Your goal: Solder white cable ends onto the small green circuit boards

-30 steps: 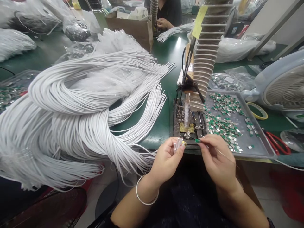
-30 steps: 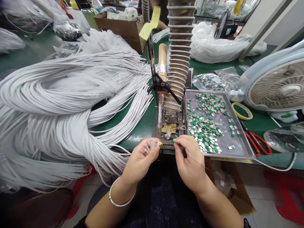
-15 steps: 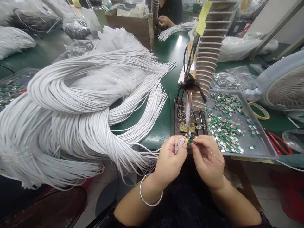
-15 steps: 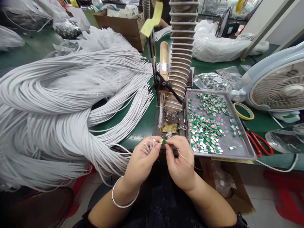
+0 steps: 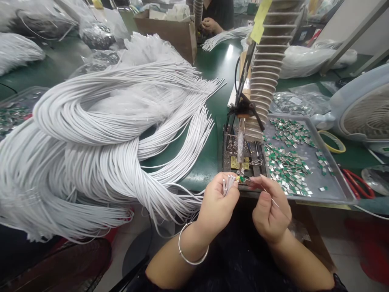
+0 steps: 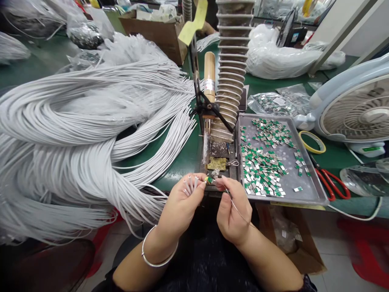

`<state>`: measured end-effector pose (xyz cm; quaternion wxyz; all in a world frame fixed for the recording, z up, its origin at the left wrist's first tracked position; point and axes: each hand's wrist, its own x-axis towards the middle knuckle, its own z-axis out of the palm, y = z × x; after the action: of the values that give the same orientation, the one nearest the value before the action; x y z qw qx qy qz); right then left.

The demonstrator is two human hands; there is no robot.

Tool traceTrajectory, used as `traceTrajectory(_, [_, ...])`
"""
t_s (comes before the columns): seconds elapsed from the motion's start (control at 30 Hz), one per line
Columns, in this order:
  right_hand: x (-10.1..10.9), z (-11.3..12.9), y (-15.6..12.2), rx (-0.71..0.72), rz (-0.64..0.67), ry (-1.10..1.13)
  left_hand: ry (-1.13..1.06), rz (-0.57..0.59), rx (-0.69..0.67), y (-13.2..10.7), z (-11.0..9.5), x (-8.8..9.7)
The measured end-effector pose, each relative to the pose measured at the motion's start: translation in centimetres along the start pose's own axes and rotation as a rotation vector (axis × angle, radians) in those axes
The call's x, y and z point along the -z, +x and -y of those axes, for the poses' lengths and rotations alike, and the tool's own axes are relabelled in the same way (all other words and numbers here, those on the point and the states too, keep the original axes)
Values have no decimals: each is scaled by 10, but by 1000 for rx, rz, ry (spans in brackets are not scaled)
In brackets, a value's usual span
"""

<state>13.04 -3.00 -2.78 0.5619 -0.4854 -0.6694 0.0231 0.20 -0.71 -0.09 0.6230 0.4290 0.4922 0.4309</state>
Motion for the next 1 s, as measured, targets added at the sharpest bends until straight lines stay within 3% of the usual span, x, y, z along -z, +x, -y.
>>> traceTrajectory(0.3, [-3,2,3,10,-2,78,-49,2,5,2,-3,-2])
traceTrajectory(1.0, [-7,1,15,116,-5,-144,-81,-10,-20,4,-3,-4])
